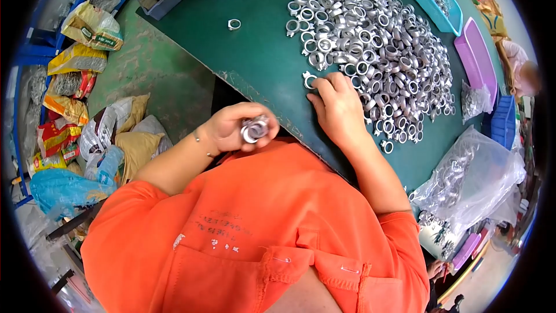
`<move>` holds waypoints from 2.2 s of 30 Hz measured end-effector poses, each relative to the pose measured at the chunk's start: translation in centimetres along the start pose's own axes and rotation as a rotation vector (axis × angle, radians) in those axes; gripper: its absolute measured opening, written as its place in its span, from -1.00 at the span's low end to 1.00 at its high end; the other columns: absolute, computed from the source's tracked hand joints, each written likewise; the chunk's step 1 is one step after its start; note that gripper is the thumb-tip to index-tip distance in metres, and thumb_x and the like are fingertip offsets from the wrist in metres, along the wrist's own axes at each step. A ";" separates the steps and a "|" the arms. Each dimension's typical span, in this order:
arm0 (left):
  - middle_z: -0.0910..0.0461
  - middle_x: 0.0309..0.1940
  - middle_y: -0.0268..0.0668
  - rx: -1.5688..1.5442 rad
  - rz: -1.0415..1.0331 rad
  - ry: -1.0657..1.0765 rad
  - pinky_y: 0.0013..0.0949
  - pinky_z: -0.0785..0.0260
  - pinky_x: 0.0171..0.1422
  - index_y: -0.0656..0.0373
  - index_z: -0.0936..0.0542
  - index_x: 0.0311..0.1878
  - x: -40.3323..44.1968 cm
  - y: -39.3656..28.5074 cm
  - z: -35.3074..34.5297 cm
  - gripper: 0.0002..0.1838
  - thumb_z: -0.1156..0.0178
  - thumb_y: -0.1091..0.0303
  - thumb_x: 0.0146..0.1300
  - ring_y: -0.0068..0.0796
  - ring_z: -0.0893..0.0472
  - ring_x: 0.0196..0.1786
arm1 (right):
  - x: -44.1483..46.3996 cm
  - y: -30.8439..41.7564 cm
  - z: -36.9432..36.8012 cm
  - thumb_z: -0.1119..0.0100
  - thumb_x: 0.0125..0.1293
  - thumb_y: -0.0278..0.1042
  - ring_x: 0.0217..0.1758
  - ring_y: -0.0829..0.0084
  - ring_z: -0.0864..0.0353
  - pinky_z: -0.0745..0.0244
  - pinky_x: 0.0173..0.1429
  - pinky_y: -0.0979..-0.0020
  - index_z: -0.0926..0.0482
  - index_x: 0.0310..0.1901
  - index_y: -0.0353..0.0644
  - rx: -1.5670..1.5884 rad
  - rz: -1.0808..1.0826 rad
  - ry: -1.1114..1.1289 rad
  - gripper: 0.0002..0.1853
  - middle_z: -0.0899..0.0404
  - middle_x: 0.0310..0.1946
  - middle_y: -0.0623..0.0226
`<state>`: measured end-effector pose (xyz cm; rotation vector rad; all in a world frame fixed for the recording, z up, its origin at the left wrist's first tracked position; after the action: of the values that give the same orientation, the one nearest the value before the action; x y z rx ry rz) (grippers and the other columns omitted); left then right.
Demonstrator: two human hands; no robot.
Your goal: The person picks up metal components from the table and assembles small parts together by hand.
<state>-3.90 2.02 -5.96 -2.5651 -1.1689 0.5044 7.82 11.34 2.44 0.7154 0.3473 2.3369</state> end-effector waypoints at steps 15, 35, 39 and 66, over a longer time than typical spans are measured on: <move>-0.57 -0.14 -0.27 -0.096 0.171 -0.470 -0.31 -0.38 -0.01 0.15 -0.54 -0.09 10.4 4.2 10.2 -0.75 -0.08 0.24 0.26 -0.42 -0.53 -0.05 | -5.5 -1.9 0.6 -0.08 0.25 -0.63 -0.27 0.50 -0.56 -0.51 -0.16 0.49 -0.48 -0.23 -0.31 1.266 -0.471 -0.025 -0.92 -0.57 -0.32 0.27; -0.60 -0.34 -0.27 0.806 -0.076 -0.264 -0.58 -0.44 -0.29 0.33 -0.53 -0.12 2.3 -3.7 -6.0 -0.82 -0.15 0.51 0.22 -0.61 -0.59 -0.32 | -4.2 1.0 3.6 -0.21 -0.08 -0.71 -0.41 0.29 -0.52 -0.46 -0.37 0.44 -0.54 -0.26 -0.28 0.388 0.152 -0.258 -0.73 -0.52 -0.32 0.16; -0.60 -0.19 -0.15 0.679 -0.335 -0.310 -0.46 -0.53 -0.12 0.37 -0.49 0.01 4.9 -4.2 -6.2 -0.76 -0.02 0.50 0.32 -0.46 -0.63 -0.21 | -3.6 2.3 4.5 -0.15 -0.16 -0.72 -0.31 0.24 -0.50 -0.47 -0.29 0.37 -0.55 -0.29 -0.28 0.169 0.151 -0.255 -0.70 -0.47 -0.26 0.14; -0.50 -0.01 -0.06 0.175 -0.148 -0.447 -0.39 -0.50 -0.03 0.29 -0.37 0.10 5.6 -1.8 -1.2 -0.70 0.04 0.39 0.35 -0.27 -0.56 0.01 | -2.7 0.0 1.5 -0.22 -0.03 -0.54 -0.39 0.14 -0.51 -0.44 -0.38 0.20 -0.40 -0.34 -0.19 0.102 -0.199 0.347 -0.79 -0.39 -0.49 0.23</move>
<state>-1.16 7.29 -5.33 -2.2581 -1.3682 1.1306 10.41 9.69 2.62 0.3005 0.6635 2.2592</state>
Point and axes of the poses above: each hand's wrist, its own x-axis towards the middle knuckle, its own z-axis out of the back of the hand, y = z × x, the point moved 8 cm from there along x, towards the middle knuckle
